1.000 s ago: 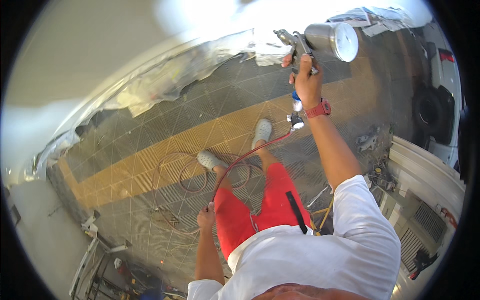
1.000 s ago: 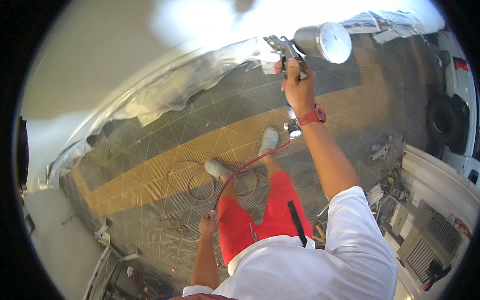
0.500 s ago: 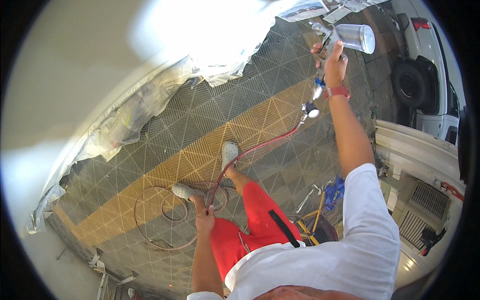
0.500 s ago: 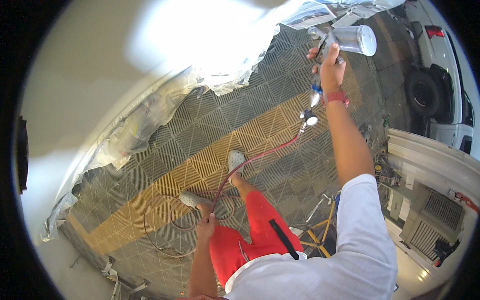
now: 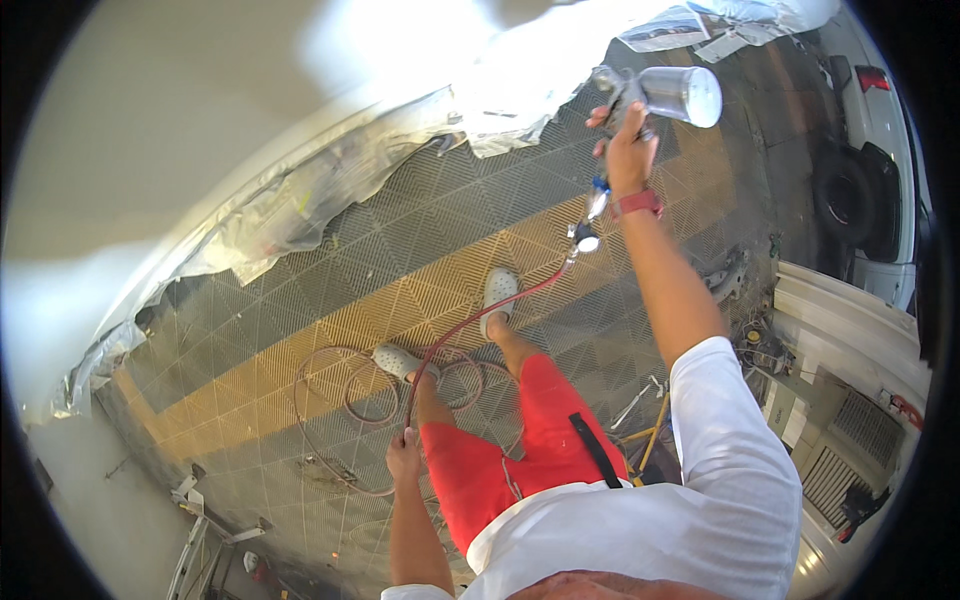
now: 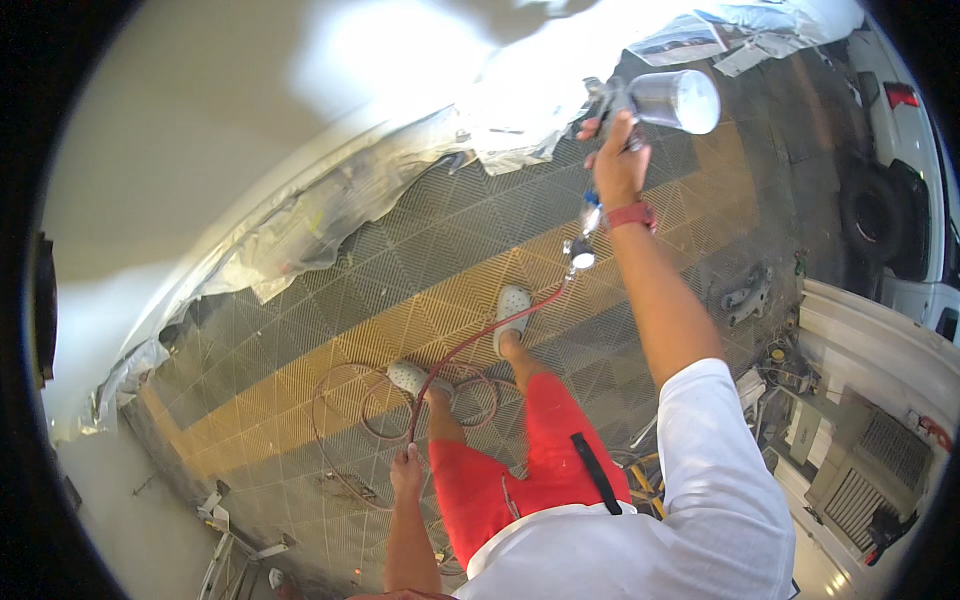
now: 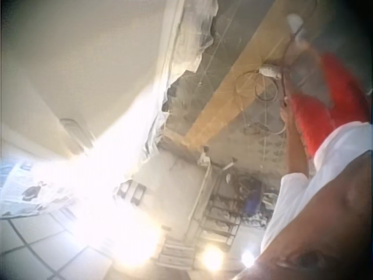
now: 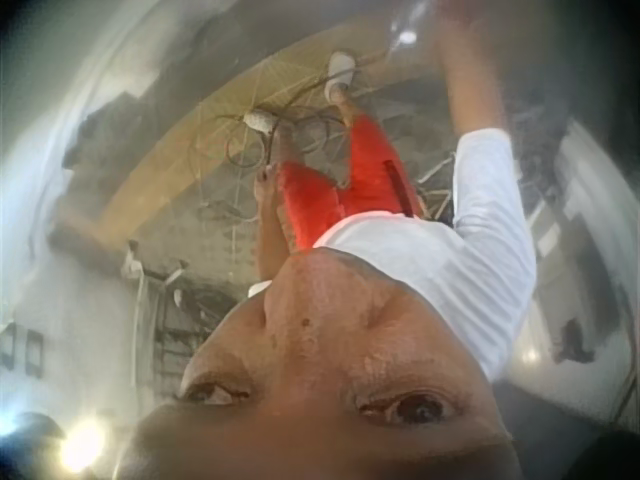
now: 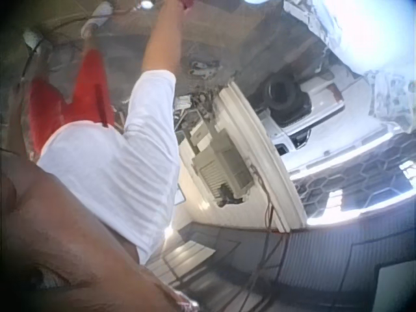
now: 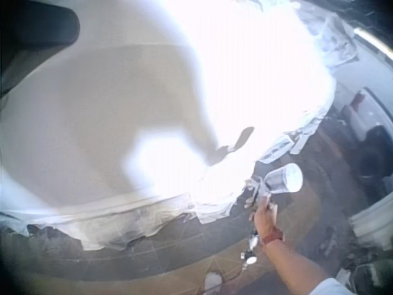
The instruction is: The person uses a spray gun to apply white paint to a car hood. They move around the hood, spraying different sections in smooth, overlapping passes to ensure even coverage.
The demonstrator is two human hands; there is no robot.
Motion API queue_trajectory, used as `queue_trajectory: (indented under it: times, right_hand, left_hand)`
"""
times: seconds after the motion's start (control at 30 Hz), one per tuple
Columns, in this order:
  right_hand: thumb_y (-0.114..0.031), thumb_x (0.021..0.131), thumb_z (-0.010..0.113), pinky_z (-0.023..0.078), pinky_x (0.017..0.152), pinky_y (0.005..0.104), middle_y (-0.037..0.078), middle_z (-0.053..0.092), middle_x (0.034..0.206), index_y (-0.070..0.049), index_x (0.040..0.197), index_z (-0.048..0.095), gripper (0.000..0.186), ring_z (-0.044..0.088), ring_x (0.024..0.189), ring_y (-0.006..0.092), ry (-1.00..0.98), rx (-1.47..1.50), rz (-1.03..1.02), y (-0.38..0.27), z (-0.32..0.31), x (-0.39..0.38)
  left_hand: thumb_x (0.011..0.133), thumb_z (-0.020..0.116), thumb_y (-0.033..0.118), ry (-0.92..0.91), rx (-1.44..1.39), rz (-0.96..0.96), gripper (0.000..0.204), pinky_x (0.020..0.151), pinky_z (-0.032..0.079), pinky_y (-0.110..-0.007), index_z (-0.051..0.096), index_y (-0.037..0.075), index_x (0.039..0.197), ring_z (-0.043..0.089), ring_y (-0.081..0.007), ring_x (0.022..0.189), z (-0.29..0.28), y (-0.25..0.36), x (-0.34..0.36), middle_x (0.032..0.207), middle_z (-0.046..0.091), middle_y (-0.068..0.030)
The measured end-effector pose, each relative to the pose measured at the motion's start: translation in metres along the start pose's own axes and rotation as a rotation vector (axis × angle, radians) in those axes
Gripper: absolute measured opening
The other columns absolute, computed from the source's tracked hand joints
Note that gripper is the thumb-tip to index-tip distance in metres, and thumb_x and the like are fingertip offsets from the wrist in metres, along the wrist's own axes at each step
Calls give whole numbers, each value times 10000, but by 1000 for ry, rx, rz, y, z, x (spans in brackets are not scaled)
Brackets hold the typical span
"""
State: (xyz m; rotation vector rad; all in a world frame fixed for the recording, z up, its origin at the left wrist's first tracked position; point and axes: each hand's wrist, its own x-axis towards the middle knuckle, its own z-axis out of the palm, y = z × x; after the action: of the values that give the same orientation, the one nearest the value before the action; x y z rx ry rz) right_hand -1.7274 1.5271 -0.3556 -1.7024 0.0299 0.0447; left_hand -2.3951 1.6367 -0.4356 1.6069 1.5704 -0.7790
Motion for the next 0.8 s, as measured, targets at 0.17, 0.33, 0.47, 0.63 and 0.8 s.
queue_trajectory:
  times: [0.17, 0.33, 0.47, 0.63, 0.8]
  right_hand:
    - [-454, 1090, 451, 482, 515, 252, 62, 747, 958, -38, 1044, 678, 476, 706, 810, 120, -274, -58, 0, 4, 98, -136]
    - [-405, 1086, 489, 483, 528, 248, 64, 752, 977, -37, 1066, 688, 419, 697, 827, 101, -411, -12, -64, 5, 209, -251]
    - [-364, 1072, 528, 553, 657, 302, 89, 761, 978, -23, 1190, 683, 392, 720, 836, 145, -525, 8, -225, 5, 289, -321]
    - [-399, 1006, 625, 573, 765, 425, 218, 743, 985, -49, 1372, 620, 505, 738, 881, 380, -626, 31, -355, -26, 368, -389]
    - [-433, 1017, 602, 564, 720, 430, 216, 723, 872, -64, 1369, 626, 511, 713, 788, 369, -834, 63, -243, -28, 404, -398]
  left_hand:
    - [1029, 555, 479, 71, 69, -116, 530, 826, 518, -501, 693, -29, 1095, 698, -413, 925, -26, -85, -7, 993, 716, -224]
    - [1032, 552, 489, 133, -30, -274, 532, 815, 518, -502, 692, -22, 1082, 694, -399, 901, -49, -163, -20, 985, 716, -212]
    - [1039, 534, 522, 95, -27, -314, 551, 826, 508, -496, 689, -3, 1102, 677, -361, 880, -70, -215, -27, 988, 705, -185]
    - [1017, 547, 528, 105, -92, -412, 546, 868, 508, -532, 717, 16, 1106, 696, -424, 985, -70, -260, -31, 1033, 726, -225]
    - [1013, 546, 533, 45, -124, -510, 550, 880, 501, -532, 714, 20, 1121, 678, -428, 1033, -73, -243, -26, 1061, 716, -222]
